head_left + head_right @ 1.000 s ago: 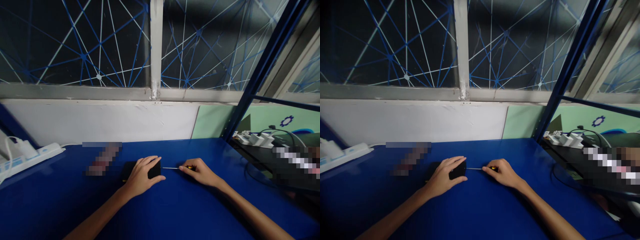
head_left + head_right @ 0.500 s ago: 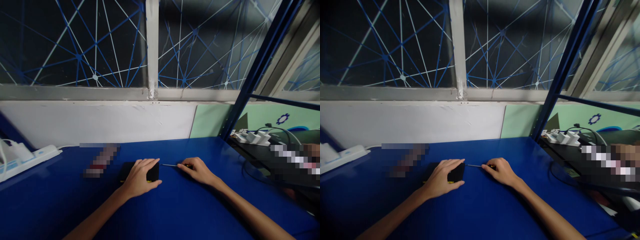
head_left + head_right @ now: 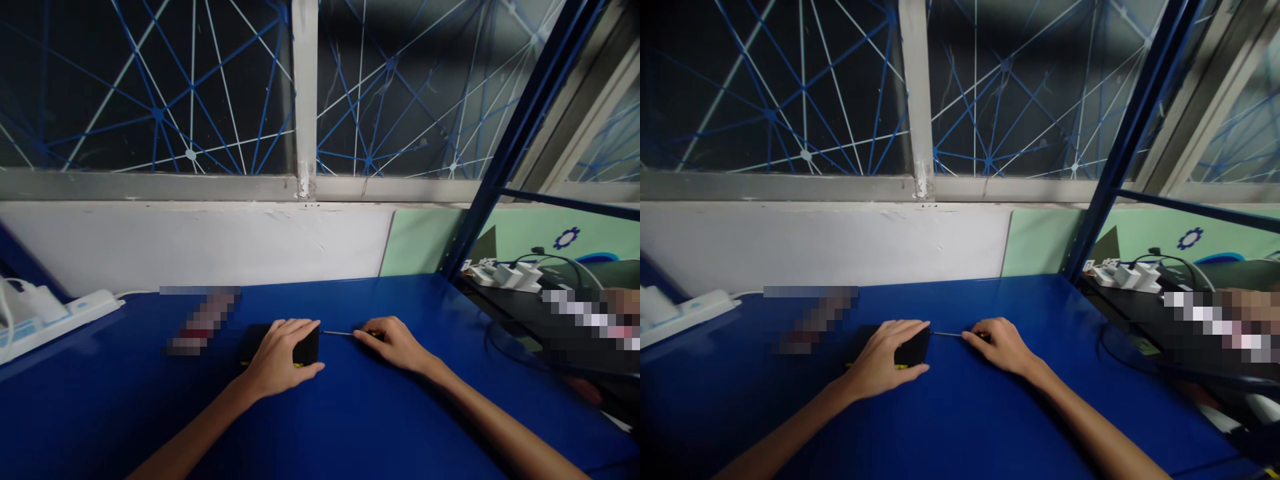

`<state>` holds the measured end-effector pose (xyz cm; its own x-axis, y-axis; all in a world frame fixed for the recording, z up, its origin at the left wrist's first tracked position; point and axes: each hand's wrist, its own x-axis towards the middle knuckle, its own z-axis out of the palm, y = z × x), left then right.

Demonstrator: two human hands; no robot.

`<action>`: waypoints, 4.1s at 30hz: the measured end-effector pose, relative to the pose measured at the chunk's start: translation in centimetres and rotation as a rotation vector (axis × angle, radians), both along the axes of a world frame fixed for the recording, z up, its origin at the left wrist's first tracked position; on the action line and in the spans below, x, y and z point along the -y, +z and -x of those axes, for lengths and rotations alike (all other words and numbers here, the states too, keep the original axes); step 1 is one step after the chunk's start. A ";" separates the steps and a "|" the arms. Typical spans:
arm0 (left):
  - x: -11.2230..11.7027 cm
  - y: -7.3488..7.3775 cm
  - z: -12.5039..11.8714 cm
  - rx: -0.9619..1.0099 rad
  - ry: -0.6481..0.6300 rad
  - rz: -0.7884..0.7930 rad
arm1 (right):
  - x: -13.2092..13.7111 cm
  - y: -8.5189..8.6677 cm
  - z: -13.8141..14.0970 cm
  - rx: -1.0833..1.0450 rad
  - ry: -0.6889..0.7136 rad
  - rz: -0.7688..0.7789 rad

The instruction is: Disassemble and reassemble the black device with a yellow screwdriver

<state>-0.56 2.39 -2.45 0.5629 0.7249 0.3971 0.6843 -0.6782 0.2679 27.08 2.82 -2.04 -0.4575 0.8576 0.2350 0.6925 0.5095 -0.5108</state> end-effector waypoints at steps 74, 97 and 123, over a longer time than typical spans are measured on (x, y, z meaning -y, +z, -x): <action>0.7 0.7 0.2 -0.106 -0.127 0.019 | -1.4 -0.1 -2.6 -0.216 0.133 0.272; 0.8 0.6 0.2 -0.116 -0.137 -0.005 | -1.2 -0.1 -2.6 -0.377 0.147 0.385; 0.8 0.7 0.1 -0.176 -0.135 -0.007 | -1.4 -0.3 -2.7 -0.229 0.154 0.369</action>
<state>-0.66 1.61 -1.78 0.7159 0.6356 0.2889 0.6230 -0.7684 0.1467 29.77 4.21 -2.39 -0.5583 0.8288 0.0367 0.4713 0.3532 -0.8081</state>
